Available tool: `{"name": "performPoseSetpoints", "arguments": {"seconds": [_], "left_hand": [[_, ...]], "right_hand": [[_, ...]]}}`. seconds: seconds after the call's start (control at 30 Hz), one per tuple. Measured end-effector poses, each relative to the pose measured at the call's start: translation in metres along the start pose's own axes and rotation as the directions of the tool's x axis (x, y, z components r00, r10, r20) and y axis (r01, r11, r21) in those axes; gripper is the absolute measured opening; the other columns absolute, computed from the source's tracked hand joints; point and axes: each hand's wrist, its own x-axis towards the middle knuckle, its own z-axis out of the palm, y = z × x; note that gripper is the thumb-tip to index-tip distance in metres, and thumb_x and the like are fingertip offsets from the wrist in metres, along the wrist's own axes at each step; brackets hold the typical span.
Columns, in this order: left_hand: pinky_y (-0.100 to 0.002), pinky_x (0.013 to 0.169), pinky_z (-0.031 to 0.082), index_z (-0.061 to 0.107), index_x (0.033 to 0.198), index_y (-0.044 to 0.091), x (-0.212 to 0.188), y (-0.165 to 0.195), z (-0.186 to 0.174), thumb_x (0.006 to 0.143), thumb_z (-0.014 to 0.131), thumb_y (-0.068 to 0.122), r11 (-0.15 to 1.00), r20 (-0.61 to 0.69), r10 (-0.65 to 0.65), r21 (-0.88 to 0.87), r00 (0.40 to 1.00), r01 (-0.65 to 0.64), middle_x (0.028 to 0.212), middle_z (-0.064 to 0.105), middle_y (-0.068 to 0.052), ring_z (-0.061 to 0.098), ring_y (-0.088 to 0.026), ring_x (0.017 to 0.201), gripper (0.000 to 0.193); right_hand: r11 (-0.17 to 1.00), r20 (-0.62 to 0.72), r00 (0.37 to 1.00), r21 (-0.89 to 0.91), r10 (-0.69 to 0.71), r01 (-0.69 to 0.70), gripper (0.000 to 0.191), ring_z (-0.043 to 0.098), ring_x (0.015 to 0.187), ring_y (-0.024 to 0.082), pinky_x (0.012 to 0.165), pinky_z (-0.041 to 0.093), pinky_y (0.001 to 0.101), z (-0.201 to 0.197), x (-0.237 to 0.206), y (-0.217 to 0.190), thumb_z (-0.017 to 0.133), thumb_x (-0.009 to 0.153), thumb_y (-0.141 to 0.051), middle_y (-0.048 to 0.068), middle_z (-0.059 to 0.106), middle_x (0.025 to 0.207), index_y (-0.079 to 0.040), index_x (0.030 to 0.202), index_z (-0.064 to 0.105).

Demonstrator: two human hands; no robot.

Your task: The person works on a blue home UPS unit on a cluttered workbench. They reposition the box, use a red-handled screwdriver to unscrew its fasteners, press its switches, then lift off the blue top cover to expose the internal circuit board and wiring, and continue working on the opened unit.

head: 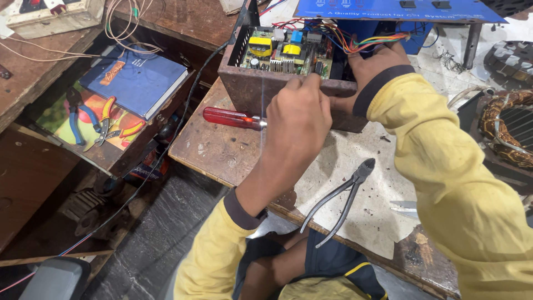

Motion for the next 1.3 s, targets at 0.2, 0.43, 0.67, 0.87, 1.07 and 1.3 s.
{"name": "performPoseSetpoints", "arguments": {"seconds": [0.2, 0.43, 0.67, 0.87, 1.07, 1.3], "left_hand": [[-0.048, 0.075, 0.057, 0.068, 0.106, 0.002, -0.006, -0.009, 0.02, 0.094, 0.068, 0.009, 0.996, -0.133, -0.072, -0.059, 0.989, 0.064, 0.095, 0.07, -0.021, 0.071, -0.042, 0.085, 0.014], [-0.044, 0.072, 0.056, 0.062, 0.126, -0.007, -0.049, 0.007, 0.023, 0.093, 0.068, 0.006, 0.979, -0.192, 0.152, 0.163, 0.97, -0.121, 0.114, 0.059, -0.025, 0.069, -0.04, 0.084, 0.036], [-0.039, 0.062, 0.057, 0.065, 0.113, -0.007, -0.033, 0.019, -0.011, 0.077, 0.068, -0.002, 0.918, 0.117, 0.1, 0.373, 0.988, -0.137, 0.105, 0.064, -0.023, 0.069, -0.036, 0.084, 0.036], [-0.036, 0.063, 0.055, 0.064, 0.099, 0.001, -0.009, 0.021, -0.01, 0.077, 0.067, 0.001, 0.79, 0.26, 0.166, 0.542, 0.951, -0.286, 0.102, 0.063, -0.019, 0.067, -0.031, 0.09, 0.022], [-0.048, 0.072, 0.048, 0.057, 0.096, 0.005, -0.001, -0.018, -0.007, 0.079, 0.064, -0.001, 0.871, 0.1, 0.417, 0.24, 0.904, -0.428, 0.097, 0.057, -0.016, 0.06, -0.036, 0.088, 0.019], [-0.051, 0.07, 0.046, 0.056, 0.095, 0.004, -0.002, -0.008, 0.002, 0.081, 0.064, -0.002, 0.91, 0.083, 0.328, 0.239, 0.941, -0.338, 0.092, 0.057, -0.017, 0.06, -0.038, 0.082, 0.017]], "right_hand": [[0.996, -0.211, 0.973, -0.025, -0.092, 0.089, 0.099, 0.062, 0.114, 0.044, 0.119, 0.022, 0.0519, 0.004, -0.001, 0.0, 0.062, 0.077, -0.081, 0.024, 0.071, 0.119, -0.009, 0.144, 0.059], [0.996, -0.203, 0.977, 0.051, -0.067, 0.079, 0.099, 0.055, 0.125, 0.044, 0.119, 0.023, 0.052, 0.01, -0.001, 0.002, 0.061, 0.073, -0.09, 0.021, 0.07, 0.127, -0.022, 0.145, 0.062], [0.983, -0.381, 0.909, 0.002, -0.167, 0.182, 0.111, 0.054, 0.126, 0.045, 0.117, 0.021, 0.0544, 0.021, 0.004, 0.011, 0.067, 0.072, -0.089, 0.026, 0.067, 0.13, -0.015, 0.153, 0.056], [0.991, -0.271, 0.958, 0.07, -0.093, 0.116, 0.11, 0.055, 0.129, 0.042, 0.119, 0.02, 0.0486, 0.027, 0.005, 0.011, 0.071, 0.068, -0.074, 0.016, 0.074, 0.119, -0.012, 0.156, 0.05], [0.989, -0.335, 0.934, 0.035, -0.122, 0.142, 0.112, 0.055, 0.126, 0.042, 0.117, 0.02, 0.0486, 0.026, 0.005, 0.008, 0.07, 0.07, -0.08, 0.018, 0.072, 0.124, -0.009, 0.154, 0.05], [0.99, -0.285, 0.954, 0.074, -0.093, 0.118, 0.11, 0.057, 0.122, 0.044, 0.117, 0.02, 0.052, 0.025, 0.006, 0.006, 0.071, 0.07, -0.074, 0.02, 0.071, 0.123, -0.012, 0.158, 0.049]]}}
